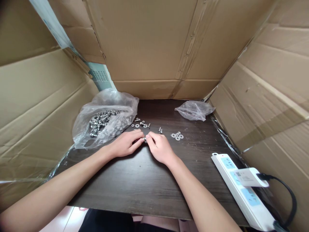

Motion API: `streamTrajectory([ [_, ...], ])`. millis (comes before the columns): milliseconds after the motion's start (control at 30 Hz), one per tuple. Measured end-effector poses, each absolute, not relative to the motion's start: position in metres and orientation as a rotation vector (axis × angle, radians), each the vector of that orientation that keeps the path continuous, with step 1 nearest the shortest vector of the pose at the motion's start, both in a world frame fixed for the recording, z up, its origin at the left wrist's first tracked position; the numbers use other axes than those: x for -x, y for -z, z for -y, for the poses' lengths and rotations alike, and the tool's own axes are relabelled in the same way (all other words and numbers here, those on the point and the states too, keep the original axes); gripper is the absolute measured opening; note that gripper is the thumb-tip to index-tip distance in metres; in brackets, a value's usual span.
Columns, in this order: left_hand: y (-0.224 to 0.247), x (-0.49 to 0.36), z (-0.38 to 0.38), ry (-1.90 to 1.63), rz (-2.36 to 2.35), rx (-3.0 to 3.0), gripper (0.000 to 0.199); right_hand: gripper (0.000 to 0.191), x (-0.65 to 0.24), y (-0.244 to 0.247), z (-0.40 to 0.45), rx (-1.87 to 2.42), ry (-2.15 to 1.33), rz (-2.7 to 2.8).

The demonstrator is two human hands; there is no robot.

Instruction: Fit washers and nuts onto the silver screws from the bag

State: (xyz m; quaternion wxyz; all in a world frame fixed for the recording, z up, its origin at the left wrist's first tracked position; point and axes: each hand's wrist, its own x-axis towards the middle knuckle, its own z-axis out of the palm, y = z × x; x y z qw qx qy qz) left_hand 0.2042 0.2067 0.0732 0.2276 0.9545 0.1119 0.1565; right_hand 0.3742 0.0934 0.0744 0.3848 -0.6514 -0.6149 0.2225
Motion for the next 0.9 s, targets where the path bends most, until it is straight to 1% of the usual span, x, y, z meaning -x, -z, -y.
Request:
streamTrajectory([
  [200, -0.0750, -0.2043, -0.2064, -0.419, -0.322, -2.607, 0.030, 0.038, -0.3748, -0.0773, -0.0917, 1.617, -0.609, 1.551],
  [267, -0.0751, -0.2043, -0.2067, -0.410, -0.326, -2.609, 0.032, 0.033, -0.3756, -0.0785, -0.0914, 1.611, -0.599, 1.541],
  [367, -0.0751, -0.2043, -0.2070, -0.403, -0.326, -2.617, 0.034, 0.019, -0.3759, -0.0785, -0.0918, 1.620, -0.601, 1.527],
  [433, -0.0751, -0.2043, -0.2070, -0.397, -0.330, -2.621, 0.033, 0.015, -0.3755, -0.0776, -0.0921, 1.629, -0.599, 1.539],
  [500, -0.0750, -0.2044, -0.2069, -0.391, -0.335, -2.623, 0.033, 0.018, -0.3750, -0.0762, -0.0923, 1.635, -0.584, 1.558],
  [700, -0.0741, -0.2043, -0.2065, -0.411, -0.319, -2.624, 0.030, 0.036, -0.3743, -0.0722, -0.0936, 1.659, -0.536, 1.603],
  [900, -0.0739, -0.2045, -0.2061, -0.445, -0.309, -2.599, 0.028, 0.040, -0.3744, -0.0739, -0.0937, 1.677, -0.577, 1.578],
])
